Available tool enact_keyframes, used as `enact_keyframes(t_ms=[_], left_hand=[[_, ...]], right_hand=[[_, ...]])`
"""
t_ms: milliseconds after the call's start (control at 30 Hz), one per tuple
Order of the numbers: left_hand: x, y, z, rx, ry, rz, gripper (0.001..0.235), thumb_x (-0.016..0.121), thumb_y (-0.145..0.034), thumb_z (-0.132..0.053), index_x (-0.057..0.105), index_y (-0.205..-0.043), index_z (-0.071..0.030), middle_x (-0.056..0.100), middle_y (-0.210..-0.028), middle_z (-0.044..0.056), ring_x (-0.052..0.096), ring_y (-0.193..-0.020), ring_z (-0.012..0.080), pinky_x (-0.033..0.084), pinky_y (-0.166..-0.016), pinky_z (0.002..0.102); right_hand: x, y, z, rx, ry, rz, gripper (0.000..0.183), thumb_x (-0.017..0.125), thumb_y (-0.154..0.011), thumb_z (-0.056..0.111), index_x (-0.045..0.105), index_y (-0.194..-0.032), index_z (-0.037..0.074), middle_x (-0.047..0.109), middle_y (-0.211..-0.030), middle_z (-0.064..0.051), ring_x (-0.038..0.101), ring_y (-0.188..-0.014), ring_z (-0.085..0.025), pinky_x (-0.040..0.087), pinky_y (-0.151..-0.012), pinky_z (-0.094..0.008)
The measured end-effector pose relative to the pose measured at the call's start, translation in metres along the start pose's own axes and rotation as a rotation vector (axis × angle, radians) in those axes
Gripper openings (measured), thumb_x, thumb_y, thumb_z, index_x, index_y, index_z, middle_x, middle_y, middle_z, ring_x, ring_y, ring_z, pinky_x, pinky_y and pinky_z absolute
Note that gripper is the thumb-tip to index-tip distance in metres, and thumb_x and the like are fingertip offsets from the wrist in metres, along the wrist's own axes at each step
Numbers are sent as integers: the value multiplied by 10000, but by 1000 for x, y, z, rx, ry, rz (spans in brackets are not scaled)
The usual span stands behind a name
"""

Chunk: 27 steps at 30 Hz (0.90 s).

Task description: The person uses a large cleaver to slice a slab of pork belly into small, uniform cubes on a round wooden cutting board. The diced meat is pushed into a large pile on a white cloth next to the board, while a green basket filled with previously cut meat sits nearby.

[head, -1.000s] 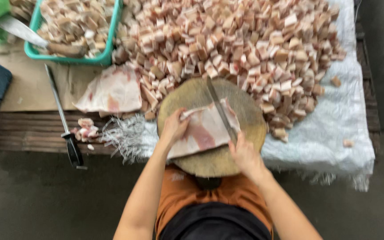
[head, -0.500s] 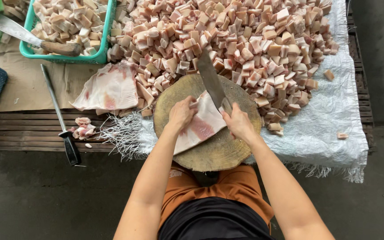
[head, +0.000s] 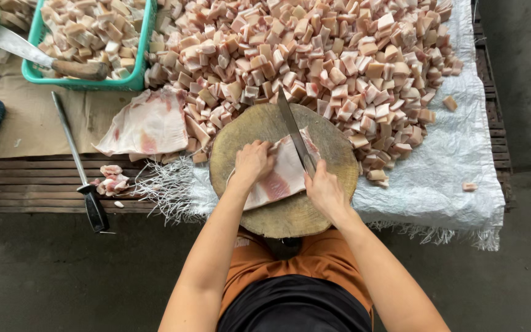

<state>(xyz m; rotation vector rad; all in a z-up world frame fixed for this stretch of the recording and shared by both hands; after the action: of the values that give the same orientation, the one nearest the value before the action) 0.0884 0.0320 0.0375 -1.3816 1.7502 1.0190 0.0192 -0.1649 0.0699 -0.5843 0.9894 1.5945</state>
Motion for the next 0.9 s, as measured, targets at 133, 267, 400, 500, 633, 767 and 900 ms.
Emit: enact_keyframes(t_ms=[133, 267, 400, 500, 633, 767, 900], left_hand=[[14, -16, -8, 34, -32, -2, 265, 557, -961, -264, 713, -1169, -208, 678, -1190, 53, 596, -1141, 300, 431, -943, 529], [24, -10, -4, 64, -27, -98, 316, 541, -940, -181, 708, -1204, -232, 680, -1181, 29, 583, -1123, 270, 394, -944, 503], [14, 2, 0, 95, 27, -213, 283, 593, -914, -228, 707, -1173, -214, 675, -1178, 20, 558, -1121, 262, 362, -952, 480], [6, 10, 4, 73, 37, -249, 337, 567, -890, -97, 721, -1159, -229, 683, -1148, 8, 550, -1146, 246, 337, -983, 478], [-9, 32, 0, 257, 163, -359, 258, 581, -889, -48, 694, -1070, -192, 661, -1139, 12, 540, -1205, 254, 328, -975, 463], [-14, 52, -3, 397, 124, -393, 288, 567, -829, 2, 662, -1028, -184, 630, -1170, 12, 528, -1268, 248, 327, -997, 454], [-7, 61, -5, 406, 92, -434, 236, 584, -827, -12, 645, -992, -169, 623, -1182, 16, 521, -1286, 237, 311, -1013, 464]], right_hand=[[3, -55, 9, -28, -17, -71, 457, 575, -993, 326, 416, -1229, -30, 676, -971, -375, 657, -925, -569, 525, -838, -613], [-4, -103, 33, -93, -26, -112, 453, 581, -1003, 357, 432, -1202, -22, 686, -967, -365, 665, -933, -555, 538, -831, -601], [-31, -85, 37, 40, -262, 32, 419, 605, -980, 369, 511, -1194, 22, 689, -867, -317, 711, -779, -484, 559, -682, -563], [-59, -22, 17, 90, -290, 19, 438, 597, -975, 330, 515, -1292, 39, 706, -675, -271, 727, -582, -400, 562, -541, -487], [-74, 63, -5, 2, -236, -92, 480, 590, -960, 310, 504, -1341, 31, 707, -692, -247, 747, -626, -389, 562, -558, -489], [-53, 108, -30, 68, -116, 18, 433, 586, -973, 320, 498, -1301, 51, 712, -731, -261, 741, -703, -427, 587, -599, -508], [-58, 112, -25, -114, -62, -97, 375, 598, -995, 337, 535, -1215, 40, 713, -736, -249, 715, -704, -430, 564, -575, -494]])
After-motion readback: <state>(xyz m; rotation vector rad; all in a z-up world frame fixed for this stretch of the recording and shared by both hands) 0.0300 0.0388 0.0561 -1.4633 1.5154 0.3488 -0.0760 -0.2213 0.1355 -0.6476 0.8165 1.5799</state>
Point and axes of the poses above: each hand's wrist, its own y-axis away from the middle knuckle, its own x-axis out of the palm, z = x × y, the point moved 7 cm from there along -y, towards the middle knuckle
